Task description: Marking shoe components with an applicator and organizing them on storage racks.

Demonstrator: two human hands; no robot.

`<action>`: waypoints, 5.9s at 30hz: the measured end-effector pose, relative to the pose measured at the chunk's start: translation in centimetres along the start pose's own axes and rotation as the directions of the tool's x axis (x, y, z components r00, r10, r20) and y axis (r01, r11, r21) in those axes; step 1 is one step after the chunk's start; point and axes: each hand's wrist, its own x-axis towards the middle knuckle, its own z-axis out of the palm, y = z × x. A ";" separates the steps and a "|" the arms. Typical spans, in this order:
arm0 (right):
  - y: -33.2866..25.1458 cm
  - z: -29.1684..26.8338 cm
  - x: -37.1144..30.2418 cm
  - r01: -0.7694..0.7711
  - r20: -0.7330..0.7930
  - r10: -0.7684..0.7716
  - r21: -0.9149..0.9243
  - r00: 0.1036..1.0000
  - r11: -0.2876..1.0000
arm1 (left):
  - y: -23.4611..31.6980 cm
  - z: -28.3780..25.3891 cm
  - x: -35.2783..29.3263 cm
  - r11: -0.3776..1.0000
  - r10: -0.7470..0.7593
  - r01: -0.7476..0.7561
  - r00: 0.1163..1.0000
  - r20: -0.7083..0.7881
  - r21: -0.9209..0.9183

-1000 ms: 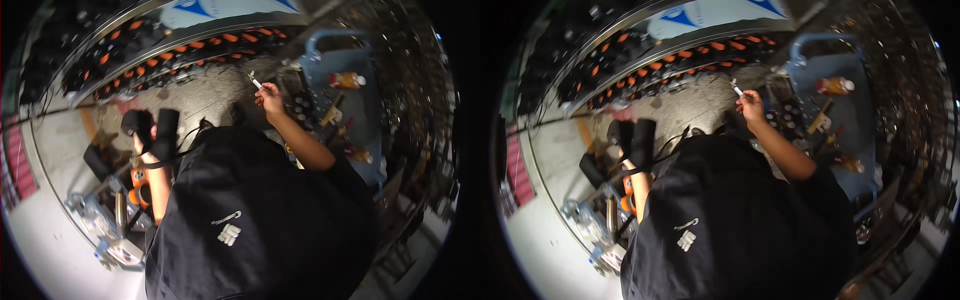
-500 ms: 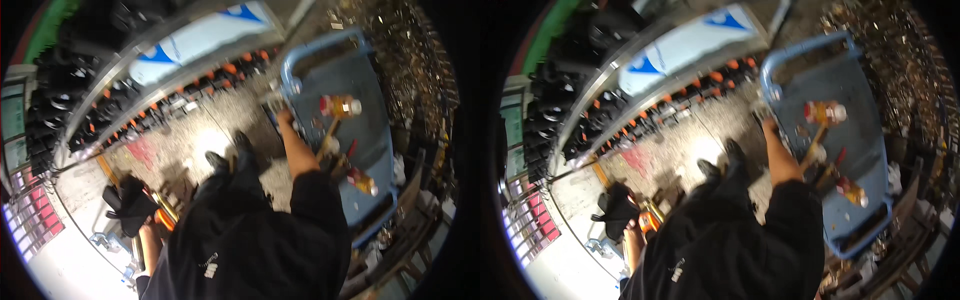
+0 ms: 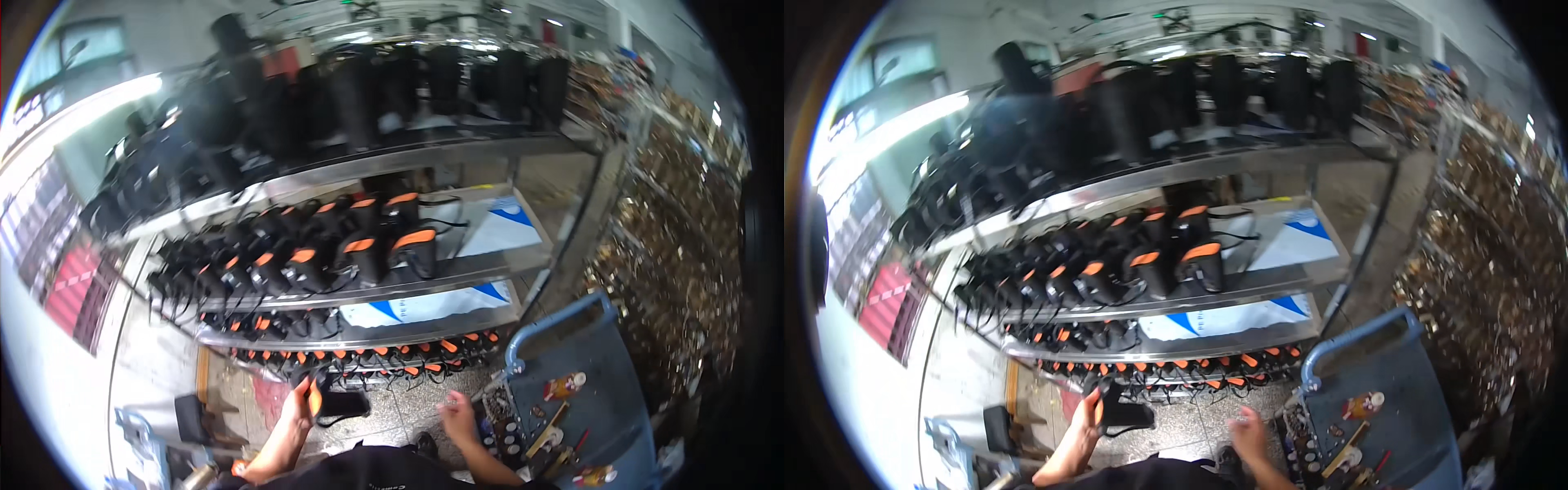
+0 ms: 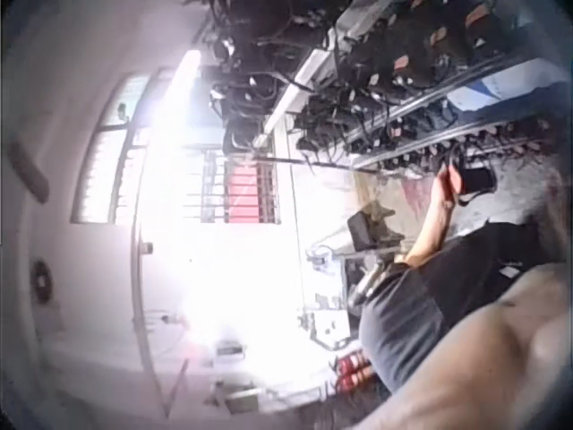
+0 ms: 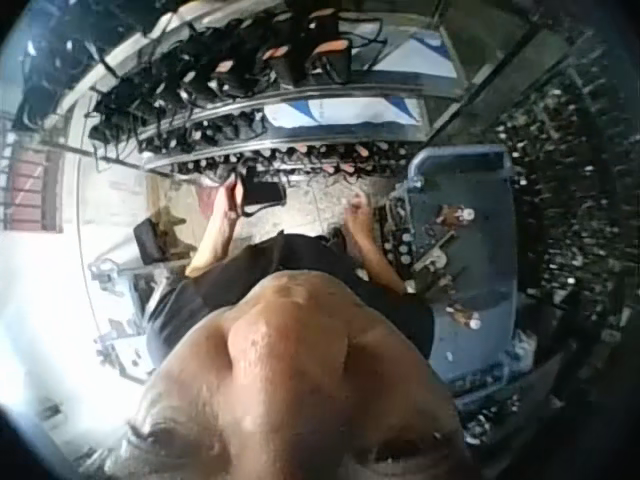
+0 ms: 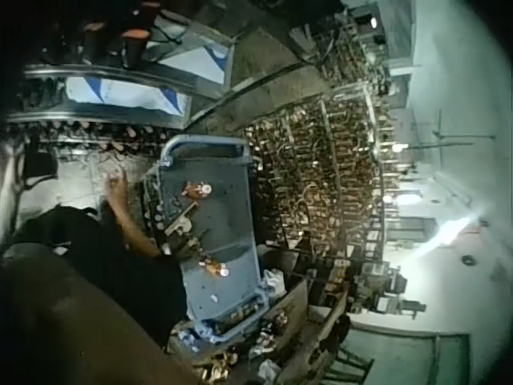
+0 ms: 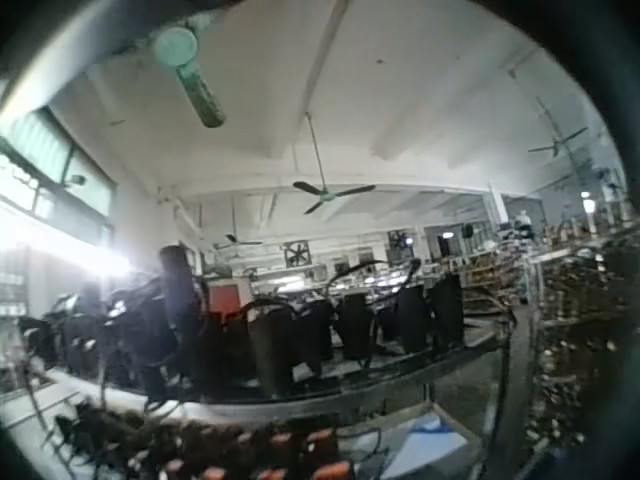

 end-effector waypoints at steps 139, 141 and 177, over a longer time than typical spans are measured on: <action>-28.6 14.6 -13.3 0.483 0.605 -0.768 0.619 0.209 0.619 | 5.8 -16.4 -8.6 0.627 0.367 -0.094 0.912 0.186 -0.773; -27.8 14.4 -12.7 0.491 0.611 -0.755 0.595 0.238 0.636 | 5.9 -16.1 -8.8 0.639 0.390 -0.149 0.909 0.151 -0.755; -27.2 16.5 -13.7 0.606 0.803 -0.595 0.461 0.026 0.648 | 3.4 -15.7 -9.6 0.765 0.329 -0.320 0.940 -0.088 -0.559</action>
